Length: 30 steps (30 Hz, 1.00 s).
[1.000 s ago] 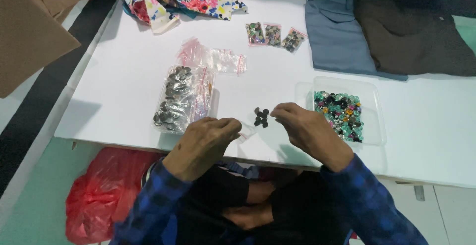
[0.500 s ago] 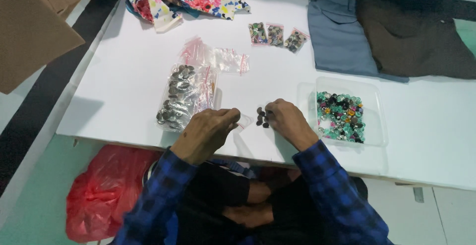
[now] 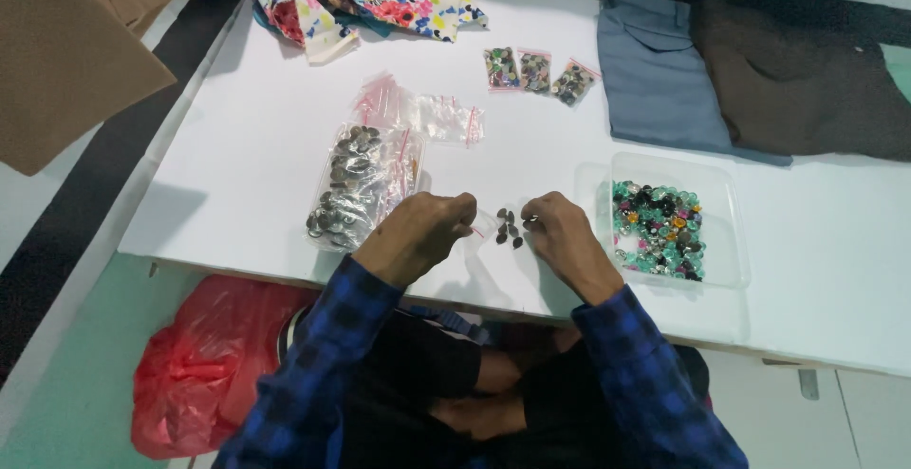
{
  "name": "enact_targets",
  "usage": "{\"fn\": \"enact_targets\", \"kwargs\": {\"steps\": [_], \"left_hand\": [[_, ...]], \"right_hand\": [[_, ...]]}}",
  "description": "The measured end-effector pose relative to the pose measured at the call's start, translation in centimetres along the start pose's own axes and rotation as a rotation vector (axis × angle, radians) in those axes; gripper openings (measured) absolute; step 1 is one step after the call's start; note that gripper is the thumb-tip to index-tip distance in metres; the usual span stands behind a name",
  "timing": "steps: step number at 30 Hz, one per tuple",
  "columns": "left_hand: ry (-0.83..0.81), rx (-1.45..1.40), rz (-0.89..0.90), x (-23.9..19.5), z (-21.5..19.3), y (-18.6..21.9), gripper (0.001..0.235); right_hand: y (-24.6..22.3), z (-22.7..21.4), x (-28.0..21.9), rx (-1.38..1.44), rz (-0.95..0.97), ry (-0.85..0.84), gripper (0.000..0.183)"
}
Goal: The person sorts colorful buttons from a plastic container, picking them out by hand and placing them into small plastic bags. They also handle a bag of metal buttons and arrange the sorted items on the table.
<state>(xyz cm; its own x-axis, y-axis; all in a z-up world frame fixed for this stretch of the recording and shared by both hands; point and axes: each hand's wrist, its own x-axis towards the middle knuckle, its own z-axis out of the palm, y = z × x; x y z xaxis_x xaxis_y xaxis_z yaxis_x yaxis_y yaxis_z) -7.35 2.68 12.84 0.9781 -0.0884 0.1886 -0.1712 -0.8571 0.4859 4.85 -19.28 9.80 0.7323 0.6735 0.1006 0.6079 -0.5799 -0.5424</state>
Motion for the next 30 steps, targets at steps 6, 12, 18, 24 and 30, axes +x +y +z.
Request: {"fn": "enact_targets", "kwargs": {"steps": [6,12,18,24,30], "left_hand": [[-0.088,0.055,-0.049,1.7,-0.2,0.2,0.016],[-0.143,0.017,-0.047,2.9,-1.1,1.6,0.014],[-0.132,0.014,-0.033,3.0,-1.1,2.2,0.012],[-0.164,0.026,-0.094,2.7,-1.7,2.4,0.013],[-0.159,0.132,-0.165,2.1,-2.3,0.9,0.014]], "right_hand": [[-7.0,-5.5,-2.5,0.263,-0.238,0.306,0.015],[-8.3,-5.3,-2.8,0.099,-0.344,0.224,0.018],[-9.7,-6.3,-3.0,0.027,-0.347,0.156,0.018],[-7.6,-5.9,-2.9,0.062,-0.310,0.235,0.019],[-1.2,-1.1,-2.9,-0.125,-0.130,0.060,0.019]]}}
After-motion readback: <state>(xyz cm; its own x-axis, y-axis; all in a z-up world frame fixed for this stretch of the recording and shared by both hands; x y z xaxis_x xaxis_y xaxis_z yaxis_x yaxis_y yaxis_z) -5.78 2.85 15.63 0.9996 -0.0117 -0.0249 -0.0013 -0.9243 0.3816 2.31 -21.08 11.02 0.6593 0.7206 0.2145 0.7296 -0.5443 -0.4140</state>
